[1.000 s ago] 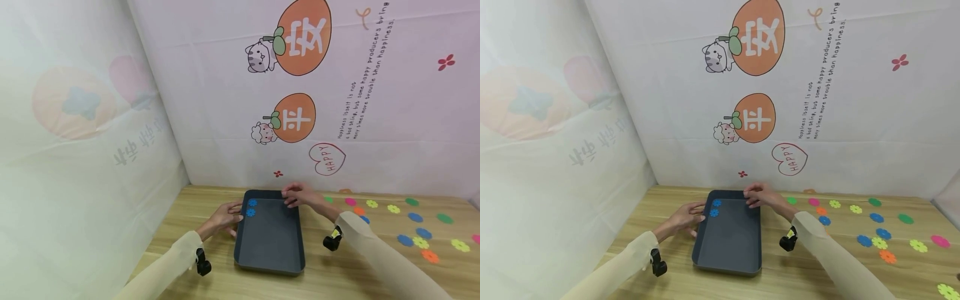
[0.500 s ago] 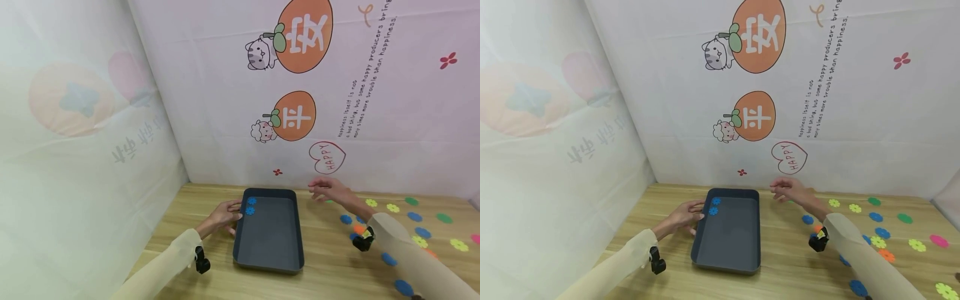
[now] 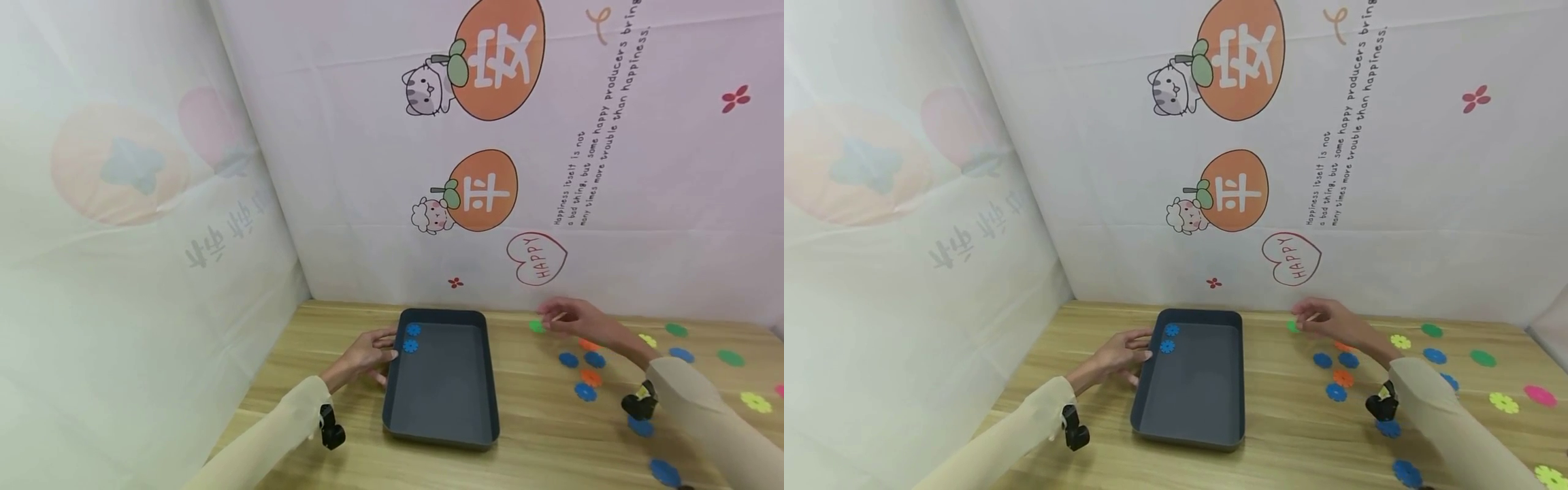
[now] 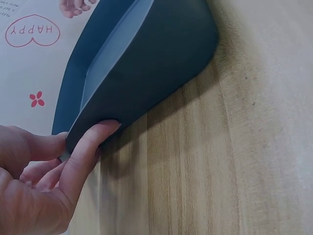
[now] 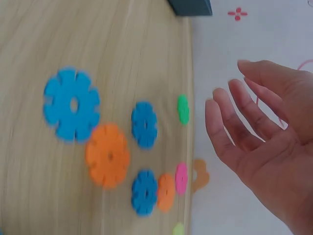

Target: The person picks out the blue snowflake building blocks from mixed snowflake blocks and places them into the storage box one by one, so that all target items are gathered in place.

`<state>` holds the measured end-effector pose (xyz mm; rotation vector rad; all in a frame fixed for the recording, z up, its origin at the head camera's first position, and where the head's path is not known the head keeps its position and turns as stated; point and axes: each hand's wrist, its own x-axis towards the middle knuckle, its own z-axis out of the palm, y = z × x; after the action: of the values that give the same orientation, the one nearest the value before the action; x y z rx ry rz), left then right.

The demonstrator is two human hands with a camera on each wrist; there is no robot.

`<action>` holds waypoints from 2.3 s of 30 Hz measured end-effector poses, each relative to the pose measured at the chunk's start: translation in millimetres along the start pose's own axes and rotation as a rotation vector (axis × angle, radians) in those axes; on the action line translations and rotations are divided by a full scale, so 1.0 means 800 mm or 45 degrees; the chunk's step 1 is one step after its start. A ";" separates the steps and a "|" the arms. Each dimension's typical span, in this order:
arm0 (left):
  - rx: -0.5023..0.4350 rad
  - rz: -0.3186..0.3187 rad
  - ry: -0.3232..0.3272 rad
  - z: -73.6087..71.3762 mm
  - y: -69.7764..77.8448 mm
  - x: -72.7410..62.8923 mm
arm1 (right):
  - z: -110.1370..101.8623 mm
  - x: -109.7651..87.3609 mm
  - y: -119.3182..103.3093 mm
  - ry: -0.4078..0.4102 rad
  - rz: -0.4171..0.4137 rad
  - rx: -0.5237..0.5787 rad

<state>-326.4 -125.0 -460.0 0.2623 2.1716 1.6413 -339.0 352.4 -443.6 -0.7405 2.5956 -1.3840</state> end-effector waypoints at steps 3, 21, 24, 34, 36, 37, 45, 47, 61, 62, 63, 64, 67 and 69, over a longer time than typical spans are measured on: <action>-0.003 0.002 -0.002 -0.001 -0.001 0.000 | -0.009 -0.011 0.007 -0.053 -0.067 0.000; 0.011 -0.012 0.011 0.007 0.004 0.005 | -0.006 -0.060 0.049 -0.123 0.053 -0.124; 0.006 -0.016 0.018 0.008 0.002 0.008 | -0.003 -0.061 0.049 -0.117 0.105 -0.128; -0.007 -0.004 0.012 0.010 -0.002 0.013 | 0.002 -0.071 0.061 -0.080 0.040 -0.237; -0.009 -0.009 0.014 0.011 -0.001 0.013 | 0.002 -0.072 0.063 -0.087 0.039 -0.227; -0.009 -0.012 0.016 0.012 -0.001 0.013 | 0.003 -0.073 0.063 -0.088 0.032 -0.227; -0.004 -0.004 0.023 0.014 -0.001 0.008 | 0.005 -0.075 0.072 -0.059 -0.011 -0.253; -0.002 0.001 0.020 0.016 -0.003 0.008 | 0.006 -0.077 0.072 -0.034 -0.040 -0.262; -0.043 0.012 0.035 0.016 -0.005 0.008 | 0.011 -0.070 0.061 -0.018 -0.004 -0.246; -0.043 0.015 0.035 0.017 -0.005 0.008 | 0.012 -0.069 0.060 -0.020 -0.008 -0.245; -0.041 0.018 0.035 0.018 -0.006 0.009 | 0.012 -0.067 0.058 -0.022 -0.010 -0.245; -0.037 0.021 0.040 0.019 -0.006 0.009 | 0.013 -0.066 0.056 -0.029 -0.019 -0.248; -0.024 0.028 0.054 0.021 -0.005 0.010 | 0.013 -0.061 0.050 -0.034 -0.065 -0.246; -0.026 0.026 0.061 0.021 -0.004 0.010 | 0.012 -0.058 0.047 -0.039 -0.116 -0.244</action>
<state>-325.7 -108.0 -468.5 0.2424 2.1925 1.6964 -309.2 384.1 -485.1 -0.9089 2.7288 -1.1453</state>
